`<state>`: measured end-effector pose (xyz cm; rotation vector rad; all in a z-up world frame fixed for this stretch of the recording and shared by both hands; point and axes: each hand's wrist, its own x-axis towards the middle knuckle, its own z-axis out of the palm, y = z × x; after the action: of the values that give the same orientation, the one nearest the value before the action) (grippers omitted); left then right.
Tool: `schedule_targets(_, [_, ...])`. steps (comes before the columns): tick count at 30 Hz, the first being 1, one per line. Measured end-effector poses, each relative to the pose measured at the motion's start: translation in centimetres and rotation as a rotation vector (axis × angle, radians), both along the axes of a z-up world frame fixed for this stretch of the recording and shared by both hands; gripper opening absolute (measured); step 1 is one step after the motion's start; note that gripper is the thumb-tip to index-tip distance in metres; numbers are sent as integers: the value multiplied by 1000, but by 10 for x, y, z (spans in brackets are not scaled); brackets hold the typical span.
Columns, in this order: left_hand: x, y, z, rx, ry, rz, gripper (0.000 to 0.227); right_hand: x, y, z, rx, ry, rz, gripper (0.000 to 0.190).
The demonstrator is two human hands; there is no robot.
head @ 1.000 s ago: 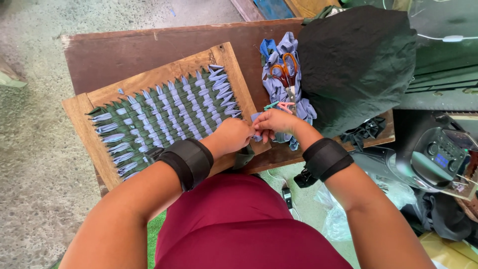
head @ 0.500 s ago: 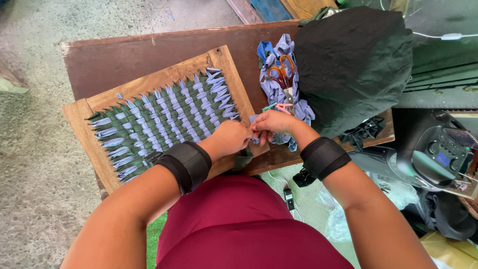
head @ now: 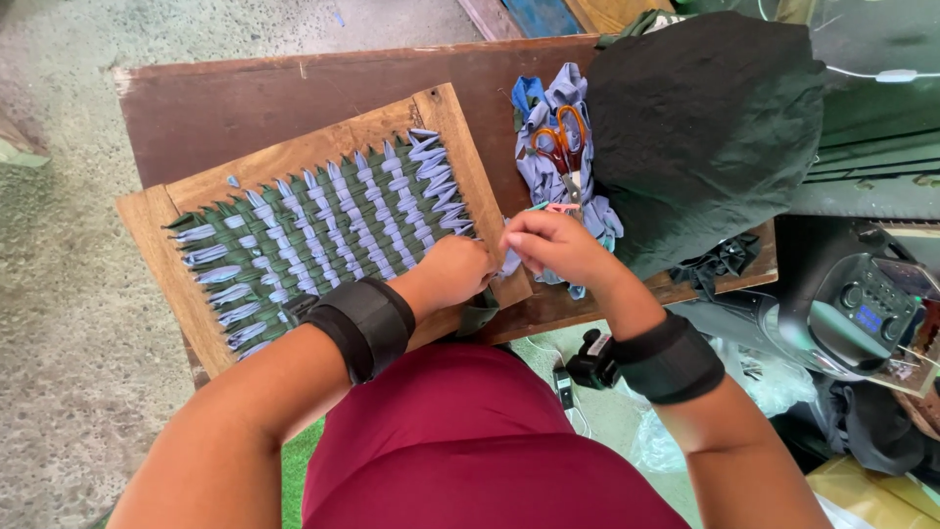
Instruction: The person weaves fabric strips on a wooden loom frame by aligning the fabric with both hands, then rotating the frame and removing clothespins from the fabric with both hands.
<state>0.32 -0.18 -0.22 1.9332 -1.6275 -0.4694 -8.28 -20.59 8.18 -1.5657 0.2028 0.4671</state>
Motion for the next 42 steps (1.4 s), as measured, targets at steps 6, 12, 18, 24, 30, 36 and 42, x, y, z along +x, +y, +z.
schedule_targets(6, [3, -1, 4, -7, -6, -37, 10, -20, 7, 53, 385, -30, -125, 27])
schedule_targets(12, [1, -3, -2, 53, -77, -77, 12, -17, 14, 76, 571, -228, -133, 31])
schedule_targets(18, [9, 0, 11, 28, 24, -62, 18, -5, 3, -3, -40, 54, -104, 14])
schedule_targets(24, [3, 2, -11, 56, -45, -38, 12, -26, 26, -31, -781, -595, 187, 32])
schedule_targets(30, [7, 4, 0, -1, 66, 5, 10, -47, 29, -50, -842, -373, 81, 20])
schedule_targets(36, [11, 2, -2, -10, 147, 11, 11, -43, 39, -28, -905, -471, 54, 16])
schedule_targets(42, [16, 1, -9, -16, 220, -5, 12, -49, 32, -48, -893, -423, 68, 12])
